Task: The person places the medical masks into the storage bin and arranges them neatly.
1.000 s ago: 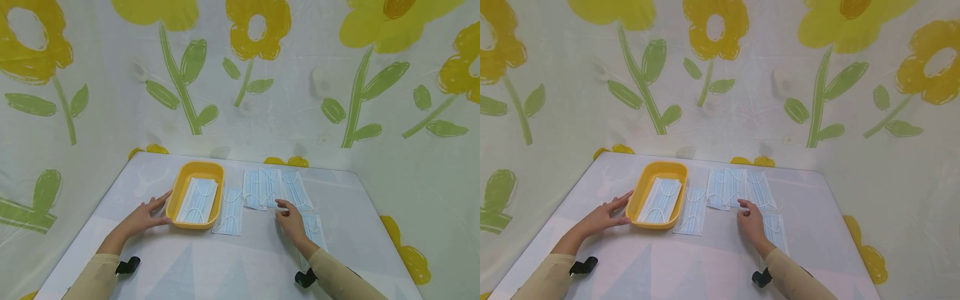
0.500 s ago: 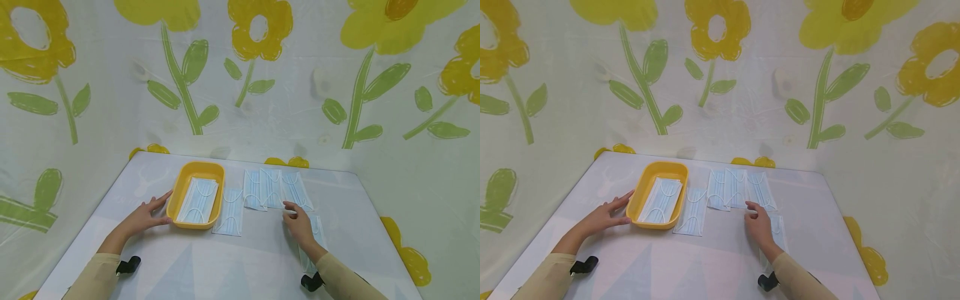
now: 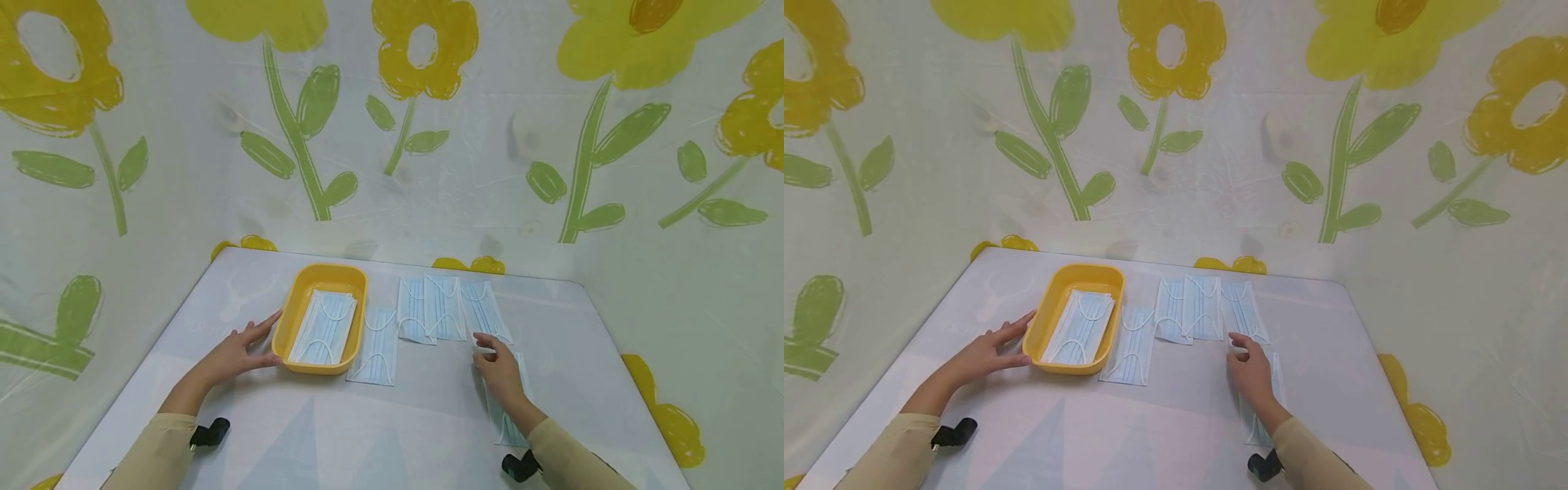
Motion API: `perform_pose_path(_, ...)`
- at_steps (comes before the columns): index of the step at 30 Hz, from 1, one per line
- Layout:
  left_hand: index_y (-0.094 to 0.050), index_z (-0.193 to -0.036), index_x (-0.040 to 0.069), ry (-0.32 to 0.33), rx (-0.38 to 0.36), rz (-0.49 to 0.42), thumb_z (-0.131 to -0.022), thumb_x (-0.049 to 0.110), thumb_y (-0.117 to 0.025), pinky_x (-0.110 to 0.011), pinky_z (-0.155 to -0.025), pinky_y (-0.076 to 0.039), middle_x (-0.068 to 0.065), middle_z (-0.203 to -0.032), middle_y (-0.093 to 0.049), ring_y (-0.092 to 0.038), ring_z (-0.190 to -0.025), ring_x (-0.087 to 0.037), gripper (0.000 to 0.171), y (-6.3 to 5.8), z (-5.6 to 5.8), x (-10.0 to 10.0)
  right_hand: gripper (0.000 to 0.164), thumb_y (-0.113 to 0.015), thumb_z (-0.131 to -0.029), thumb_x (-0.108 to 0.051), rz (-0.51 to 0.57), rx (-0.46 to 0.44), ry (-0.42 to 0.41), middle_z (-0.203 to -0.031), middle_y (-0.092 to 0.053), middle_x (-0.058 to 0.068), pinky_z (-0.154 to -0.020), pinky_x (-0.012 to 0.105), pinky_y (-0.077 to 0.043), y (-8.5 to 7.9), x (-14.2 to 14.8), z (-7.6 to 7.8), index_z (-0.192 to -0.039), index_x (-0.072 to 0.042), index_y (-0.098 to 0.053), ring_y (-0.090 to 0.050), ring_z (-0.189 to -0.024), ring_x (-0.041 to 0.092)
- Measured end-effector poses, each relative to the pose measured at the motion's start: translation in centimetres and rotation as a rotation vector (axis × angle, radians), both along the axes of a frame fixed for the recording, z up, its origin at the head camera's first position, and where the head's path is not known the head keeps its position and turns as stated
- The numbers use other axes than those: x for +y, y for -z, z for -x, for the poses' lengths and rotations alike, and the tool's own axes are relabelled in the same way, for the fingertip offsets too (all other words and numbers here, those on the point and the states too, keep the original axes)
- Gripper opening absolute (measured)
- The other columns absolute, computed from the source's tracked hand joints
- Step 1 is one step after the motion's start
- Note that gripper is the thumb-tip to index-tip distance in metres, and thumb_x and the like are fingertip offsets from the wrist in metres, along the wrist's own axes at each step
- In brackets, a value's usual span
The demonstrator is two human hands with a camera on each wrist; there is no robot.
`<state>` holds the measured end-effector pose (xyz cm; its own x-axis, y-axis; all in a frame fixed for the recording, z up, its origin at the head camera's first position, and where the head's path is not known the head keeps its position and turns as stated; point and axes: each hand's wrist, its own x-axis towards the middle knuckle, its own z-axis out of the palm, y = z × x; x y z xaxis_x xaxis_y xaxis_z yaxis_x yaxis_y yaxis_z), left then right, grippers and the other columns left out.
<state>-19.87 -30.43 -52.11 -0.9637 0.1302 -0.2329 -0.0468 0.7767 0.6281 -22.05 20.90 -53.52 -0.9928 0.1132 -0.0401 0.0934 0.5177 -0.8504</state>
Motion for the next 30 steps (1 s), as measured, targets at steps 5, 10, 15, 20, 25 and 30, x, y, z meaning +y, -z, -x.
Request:
perform_pose_path(5, -0.022, -0.163, 0.030, 0.004, 0.002, -0.005, -0.081, 0.059, -0.078, -0.084, -0.107, -0.008, -0.019, -0.166, -0.023, -0.008, -0.148, -0.059, 0.103, 0.2, 0.1, -0.1, 0.043, -0.062, -0.095, -0.006, -0.007, -0.018, 0.006, -0.133, -0.062, 0.016, -0.076, 0.023, -0.052, 0.0, 0.2, -0.2, -0.138, -0.009, -0.060, -0.062, -0.104, 0.026)
perform_pose_path(10, -0.021, -0.163, 0.031, 0.001, -0.003, 0.002, -0.081, 0.060, -0.077, -0.084, -0.107, -0.009, -0.019, -0.166, -0.023, -0.008, -0.147, -0.060, 0.104, 0.3, 0.1, -0.1, 0.044, -0.061, -0.095, -0.007, -0.013, -0.026, 0.015, -0.134, -0.061, 0.015, -0.077, 0.023, -0.053, -0.1, 0.5, -0.4, -0.138, -0.009, -0.060, -0.062, -0.105, 0.027)
perform_pose_path(15, -0.022, -0.163, 0.031, 0.002, 0.002, 0.005, -0.081, 0.060, -0.077, -0.085, -0.106, -0.009, -0.019, -0.166, -0.023, -0.008, -0.147, -0.060, 0.104, 0.2, 0.1, -0.1, 0.043, -0.060, -0.096, -0.009, -0.035, -0.039, 0.025, -0.135, -0.061, 0.015, -0.082, 0.026, -0.054, 0.0, 0.9, -0.6, -0.139, -0.010, -0.059, -0.062, -0.108, 0.027)
perform_pose_path(20, -0.022, -0.163, 0.030, 0.007, 0.015, 0.001, -0.081, 0.059, -0.077, -0.083, -0.108, -0.008, -0.018, -0.166, -0.023, -0.009, -0.148, -0.059, 0.103, 0.2, 0.1, -0.2, 0.043, -0.059, -0.096, -0.010, -0.050, -0.032, 0.032, -0.135, -0.060, 0.015, -0.080, 0.026, -0.054, -0.2, 1.4, -0.7, -0.140, -0.010, -0.059, -0.062, -0.108, 0.028)
perform_pose_path(25, -0.021, -0.163, 0.031, 0.005, 0.009, 0.003, -0.081, 0.060, -0.077, -0.084, -0.107, -0.008, -0.018, -0.166, -0.023, -0.008, -0.148, -0.059, 0.103, 0.2, 0.1, -0.1, 0.043, -0.059, -0.097, -0.009, -0.039, -0.035, 0.030, -0.137, -0.059, 0.018, -0.077, 0.023, -0.052, -0.7, 1.9, -1.1, -0.140, -0.009, -0.058, -0.061, -0.109, 0.029)
perform_pose_path(30, -0.022, -0.163, 0.030, 0.004, 0.010, 0.001, -0.081, 0.060, -0.077, -0.083, -0.108, -0.008, -0.018, -0.165, -0.023, -0.009, -0.148, -0.059, 0.104, 0.2, 0.0, -0.1, 0.043, -0.058, -0.098, -0.008, -0.054, -0.043, 0.029, -0.138, -0.058, 0.018, -0.077, 0.023, -0.051, -0.9, 2.6, -1.3, -0.141, -0.009, -0.057, -0.061, -0.111, 0.030)
